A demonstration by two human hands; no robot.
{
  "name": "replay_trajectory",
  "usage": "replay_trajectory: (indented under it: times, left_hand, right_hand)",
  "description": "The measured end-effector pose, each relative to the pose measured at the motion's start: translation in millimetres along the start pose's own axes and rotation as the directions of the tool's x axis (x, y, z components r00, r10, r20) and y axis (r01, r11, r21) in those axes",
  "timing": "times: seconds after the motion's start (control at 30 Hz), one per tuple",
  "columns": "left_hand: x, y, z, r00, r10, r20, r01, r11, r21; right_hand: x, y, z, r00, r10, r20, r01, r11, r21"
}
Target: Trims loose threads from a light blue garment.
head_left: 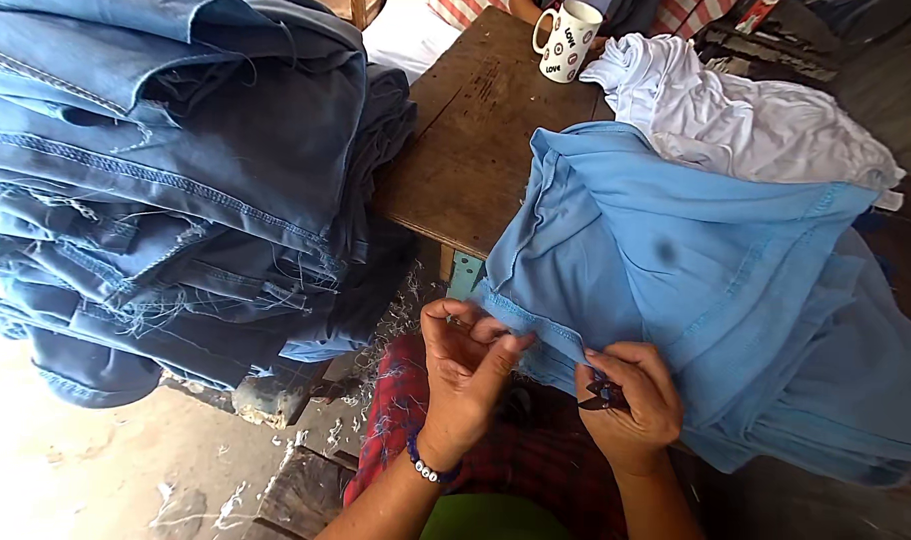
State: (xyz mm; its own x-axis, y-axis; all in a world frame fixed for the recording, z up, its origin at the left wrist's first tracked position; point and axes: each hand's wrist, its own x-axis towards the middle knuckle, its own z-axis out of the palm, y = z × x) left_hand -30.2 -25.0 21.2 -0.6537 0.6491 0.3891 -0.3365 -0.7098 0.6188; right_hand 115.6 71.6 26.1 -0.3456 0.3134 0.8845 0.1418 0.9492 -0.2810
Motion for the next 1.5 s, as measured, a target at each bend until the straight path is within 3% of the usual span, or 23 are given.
replay_trajectory:
  times: [0.3,0.37,0.47,0.57,0.83,1.1,1.27,1.5]
  left_hand:
    - [5,-8,15,0.984,0.127,-0.124,-0.079,0.940,0.331]
    - [5,-9,12,0.979,0.141,-0.145,-0.085,0.937,0.338]
    - [5,-7,10,0.974,0.148,-0.169,-0.101,0.961,0.256]
    - [4,-6,9,0.980,0.129,-0.151,-0.103,0.980,0.169]
    - [1,-12,6,0.989,0.134,-0.060,-0.126,0.984,0.126]
    - [-3,-16,1,0.973,0.219,0.071,-0.230,0.941,0.246]
    - [-5,-18,1,0.978,0.206,0.040,-0.209,0.941,0.265]
    - [1,-15,5,0.987,0.148,-0.069,-0.147,0.989,0.017]
  right_hand:
    - [-3,-2,0,0.999,0.027,0.043,-0.029,0.999,0.035]
    - [-2,-3,1,0.991,0.110,0.074,-0.118,0.987,0.113]
    - [4,-5,-4,0.932,0.277,0.232,-0.333,0.909,0.251]
    - [16,-8,-9,0.885,0.308,0.350,-0.423,0.847,0.323]
    - [28,-20,-3,0.882,0.253,0.398,-0.300,0.952,0.059]
    - [33,-27,6,0.907,0.235,0.351,-0.245,0.969,-0.016]
    - [36,-35,6,0.907,0.228,0.353,-0.186,0.971,-0.148]
    - [13,-16,11,0.936,0.269,0.228,-0.285,0.958,0.038]
